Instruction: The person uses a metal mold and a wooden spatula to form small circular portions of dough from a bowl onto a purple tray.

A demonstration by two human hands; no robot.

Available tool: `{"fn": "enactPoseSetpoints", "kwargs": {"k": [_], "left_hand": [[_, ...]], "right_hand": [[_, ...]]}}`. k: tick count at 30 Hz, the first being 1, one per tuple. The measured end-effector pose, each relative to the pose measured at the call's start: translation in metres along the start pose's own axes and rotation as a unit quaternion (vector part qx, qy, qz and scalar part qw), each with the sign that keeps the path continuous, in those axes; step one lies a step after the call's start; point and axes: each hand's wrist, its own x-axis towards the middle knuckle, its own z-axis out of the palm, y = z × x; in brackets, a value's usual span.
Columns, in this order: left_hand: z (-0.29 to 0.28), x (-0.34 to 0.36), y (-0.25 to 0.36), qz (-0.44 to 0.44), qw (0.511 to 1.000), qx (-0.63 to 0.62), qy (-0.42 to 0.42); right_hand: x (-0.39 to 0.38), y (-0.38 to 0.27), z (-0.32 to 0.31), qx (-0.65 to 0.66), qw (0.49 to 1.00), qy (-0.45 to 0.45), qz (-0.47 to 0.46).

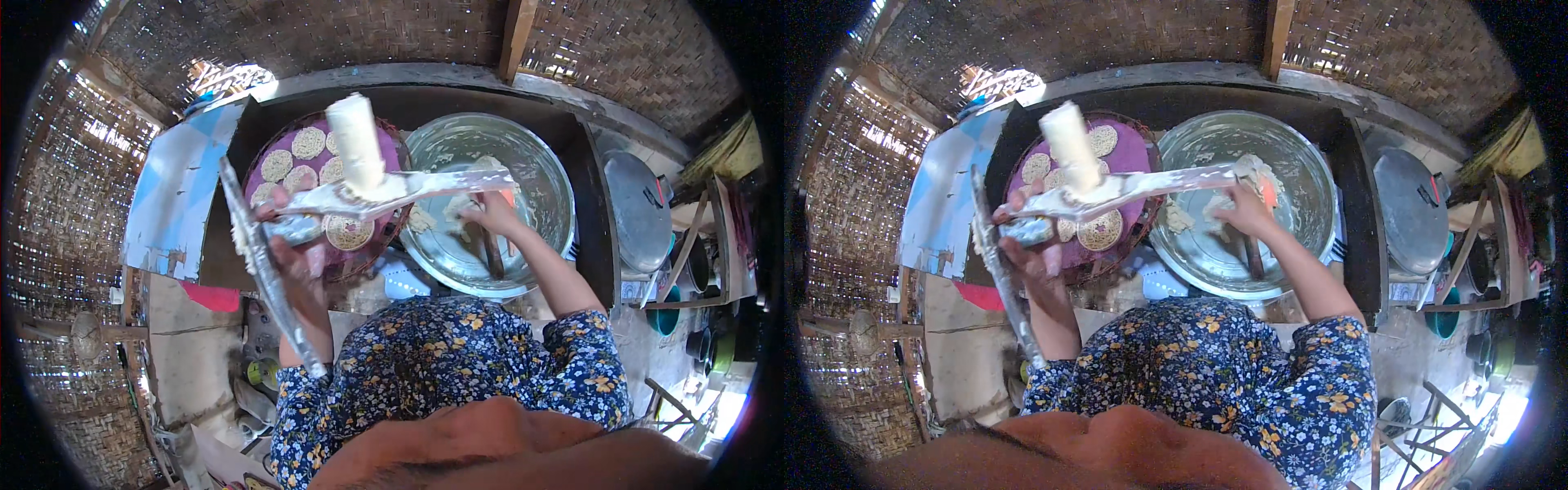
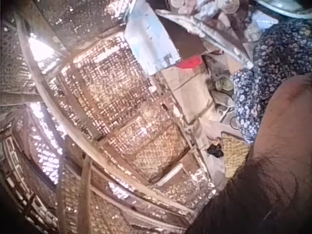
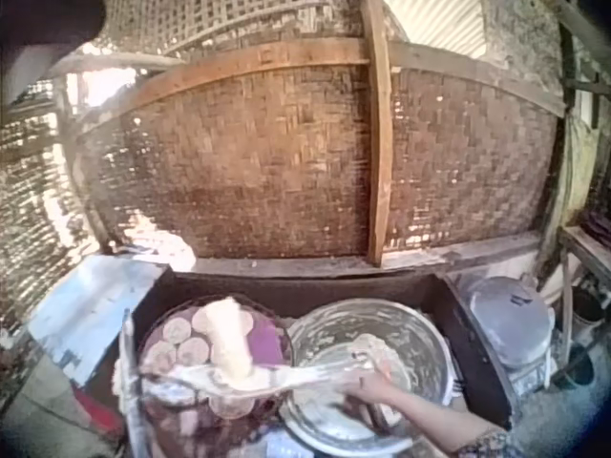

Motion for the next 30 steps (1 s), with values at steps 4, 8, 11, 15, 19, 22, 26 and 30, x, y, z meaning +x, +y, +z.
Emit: {"fn": "enactPoseSetpoints", "kwargs": {"k": [4, 8, 11, 15, 19, 22, 26, 30], "left_hand": [[-0.012, -0.005, 0.027, 0.012, 0.999, -0.032, -0.008], [-0.017, -0.013, 0.048, 0.044, 0.999, -0.011, -0.025], [-0.037, -0.032, 0.069, 0.037, 0.999, -0.002, -0.004], [-0.053, -0.049, 0.090, 0.039, 0.999, -0.006, 0.037], [-0.053, -0.048, 0.100, 0.072, 0.995, 0.009, 0.064], [-0.050, -0.043, 0.101, 0.073, 0.995, 0.000, 0.061], [-0.046, -0.040, 0.106, 0.026, 0.999, -0.020, 0.032], [-0.046, -0.045, 0.110, 0.030, 0.999, 0.003, 0.034]], "right_hand": [[0.003, 0.089, 0.044, -0.183, 0.969, -0.099, 0.134], [0.001, 0.081, 0.041, -0.194, 0.965, -0.097, 0.145], [-0.005, 0.065, 0.012, -0.185, 0.974, -0.034, 0.130], [-0.013, 0.048, -0.028, -0.242, 0.964, -0.104, 0.041], [-0.017, 0.034, -0.028, -0.071, 0.968, -0.239, -0.039], [0.001, 0.038, -0.002, 0.009, 0.962, -0.273, -0.022], [0.026, 0.057, 0.028, -0.174, 0.951, -0.225, -0.122], [0.039, 0.078, 0.041, -0.208, 0.938, -0.210, -0.184]]}}
